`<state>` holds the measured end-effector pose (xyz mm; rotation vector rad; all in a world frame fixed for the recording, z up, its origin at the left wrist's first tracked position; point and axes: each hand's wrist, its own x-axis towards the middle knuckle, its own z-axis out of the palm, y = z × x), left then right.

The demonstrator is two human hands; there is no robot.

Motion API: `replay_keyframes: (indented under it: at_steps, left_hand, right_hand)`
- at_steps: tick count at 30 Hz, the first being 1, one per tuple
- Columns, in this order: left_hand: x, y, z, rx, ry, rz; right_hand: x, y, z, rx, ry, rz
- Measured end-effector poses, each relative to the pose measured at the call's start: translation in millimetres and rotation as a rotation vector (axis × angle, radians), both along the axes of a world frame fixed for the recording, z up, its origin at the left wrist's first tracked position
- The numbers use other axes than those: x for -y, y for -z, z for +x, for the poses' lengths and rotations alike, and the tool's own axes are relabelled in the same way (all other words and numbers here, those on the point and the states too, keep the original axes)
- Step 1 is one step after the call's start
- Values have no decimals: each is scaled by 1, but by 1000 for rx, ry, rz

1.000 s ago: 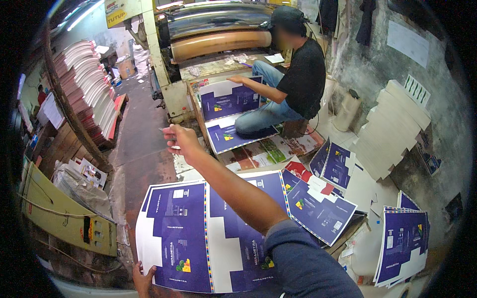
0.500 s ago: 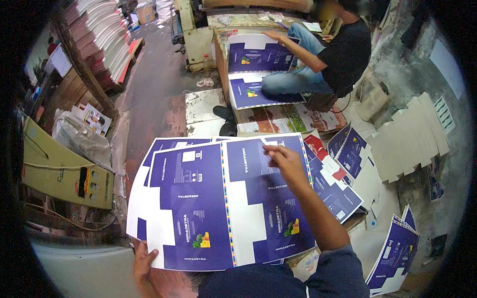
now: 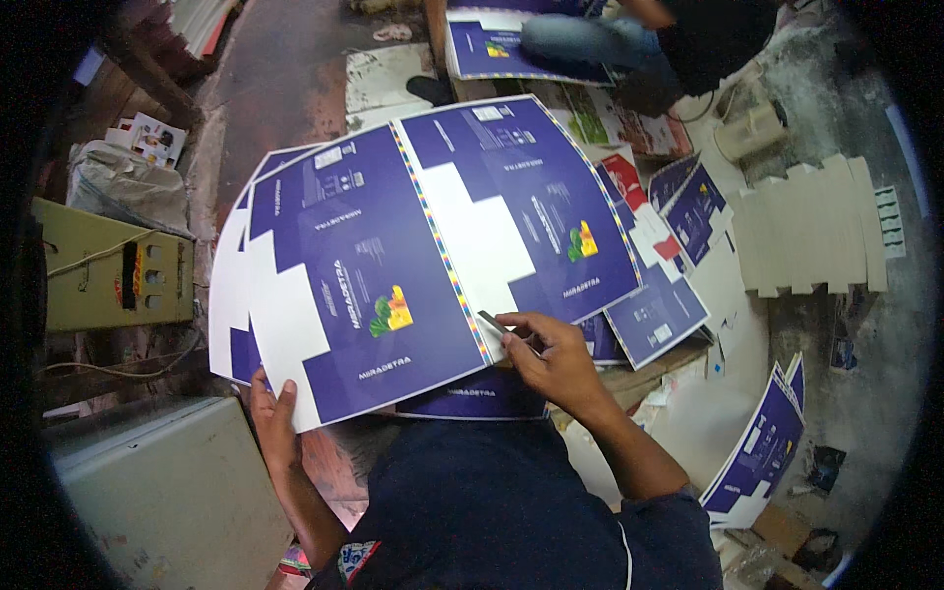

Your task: The person sits on the floor in a factory setting, handling large printed cardboard sheets. They fold the sheets into box shapes and use a white marker to make marks on the flaps. The person stacks the finished boxes and occasionally interacts with a coworker who is also assembling boxes nearby.

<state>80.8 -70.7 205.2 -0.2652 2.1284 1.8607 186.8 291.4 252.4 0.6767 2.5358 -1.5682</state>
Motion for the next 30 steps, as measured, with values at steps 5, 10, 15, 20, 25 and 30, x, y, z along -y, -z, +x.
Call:
replay_keyframes:
  at_steps: [5, 10, 15, 20, 25, 30]
  left_hand:
    - [-6, -8, 3, 17, -24, 40]
    - [-5, -11, 2, 92, -20, 125]
    - [-3, -10, -1, 98, -59, 68]
    - [-4, -20, -3, 97, -42, 121]
    - [4, -5, 1, 114, -76, 249]
    - [3, -3, -1, 78, -82, 272]
  right_hand:
    - [10, -15, 17, 85, -50, 53]
    - [14, -27, 17, 75, -105, 133]
    - [15, -21, 17, 30, -220, 282]
    - [14, -21, 24, 116, -412, 326]
    - [10, -38, 30, 163, -608, 7]
    - [-12, -65, 25, -141, -513, 28]
